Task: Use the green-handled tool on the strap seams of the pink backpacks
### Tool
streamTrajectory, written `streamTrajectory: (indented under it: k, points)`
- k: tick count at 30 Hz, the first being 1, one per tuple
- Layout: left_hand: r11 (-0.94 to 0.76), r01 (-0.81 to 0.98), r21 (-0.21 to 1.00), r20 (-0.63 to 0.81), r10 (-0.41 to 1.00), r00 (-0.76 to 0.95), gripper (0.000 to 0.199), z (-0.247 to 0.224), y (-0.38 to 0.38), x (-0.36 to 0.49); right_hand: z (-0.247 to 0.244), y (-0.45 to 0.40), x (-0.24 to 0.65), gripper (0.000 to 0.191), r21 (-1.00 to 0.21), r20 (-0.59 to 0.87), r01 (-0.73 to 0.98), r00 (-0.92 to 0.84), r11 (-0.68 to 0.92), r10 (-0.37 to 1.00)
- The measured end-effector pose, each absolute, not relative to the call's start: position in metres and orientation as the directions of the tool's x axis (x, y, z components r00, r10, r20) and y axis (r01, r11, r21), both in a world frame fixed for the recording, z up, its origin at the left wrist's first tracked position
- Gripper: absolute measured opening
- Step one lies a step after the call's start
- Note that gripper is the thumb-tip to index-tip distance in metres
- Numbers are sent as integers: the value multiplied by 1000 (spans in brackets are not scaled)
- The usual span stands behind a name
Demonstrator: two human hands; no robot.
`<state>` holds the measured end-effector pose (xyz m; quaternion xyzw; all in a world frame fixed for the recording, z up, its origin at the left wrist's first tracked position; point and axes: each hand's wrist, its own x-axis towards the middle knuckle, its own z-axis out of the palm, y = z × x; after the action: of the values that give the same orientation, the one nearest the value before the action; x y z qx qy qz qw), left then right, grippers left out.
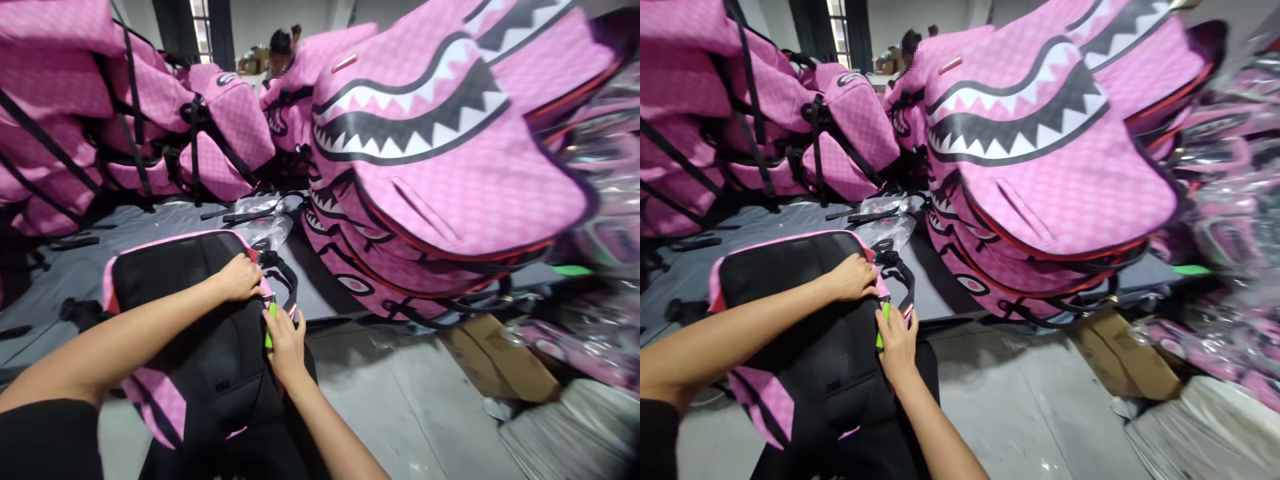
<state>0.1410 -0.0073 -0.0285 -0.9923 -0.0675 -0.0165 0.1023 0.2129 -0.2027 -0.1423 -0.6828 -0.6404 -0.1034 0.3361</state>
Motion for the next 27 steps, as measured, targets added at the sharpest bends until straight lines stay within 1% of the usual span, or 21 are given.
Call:
streamTrajectory:
  k: [3,5,8,10,11,13,15,17,19,20,22,24,27]
  points:
    - [-977,36,-212,44,28,999,48,-25,-5,136,-140,-210,217,66,-329,577,943,154,55,802]
    - [-973,-1,-230,72,-17,997,48,-19,-11,122,-139,-211,217,67,-344,587,937,167,57,792]
    - [-961,8,-276,126,-28,992,44,-4,-23,101,-130,-209,211,64,-319,625,942,128,103,770]
    - [-953,40,-301,170,-12,985,43,14,-35,87,-114,-212,208,56,-281,688,945,76,169,722]
    - [-946,59,-318,215,-11,976,44,27,-43,80,-100,-216,208,51,-267,726,942,59,202,685]
    - [-925,111,-363,351,-26,936,46,58,-61,68,-64,-227,211,44,-243,798,933,38,264,602]
    - [-904,181,-386,488,-34,872,48,89,-77,61,-20,-239,220,43,-201,834,928,-6,313,552]
    - [-907,252,-337,568,18,823,49,107,-87,60,16,-246,230,44,-142,826,937,-65,319,559]
    - [-929,279,-242,577,94,811,48,100,-91,66,29,-248,239,45,-121,791,949,-85,292,606]
    - [-938,277,-207,549,123,827,48,88,-90,70,24,-247,243,45,-120,769,954,-86,274,633]
    - [-947,256,-196,442,147,885,47,55,-84,78,-5,-241,252,43,-101,723,961,-105,256,683]
    - [-943,241,-228,341,154,927,47,24,-70,78,-49,-234,265,40,-53,669,966,-154,254,727]
    - [-909,282,-308,296,190,936,47,8,-43,50,-102,-226,286,40,-37,606,977,-147,212,782]
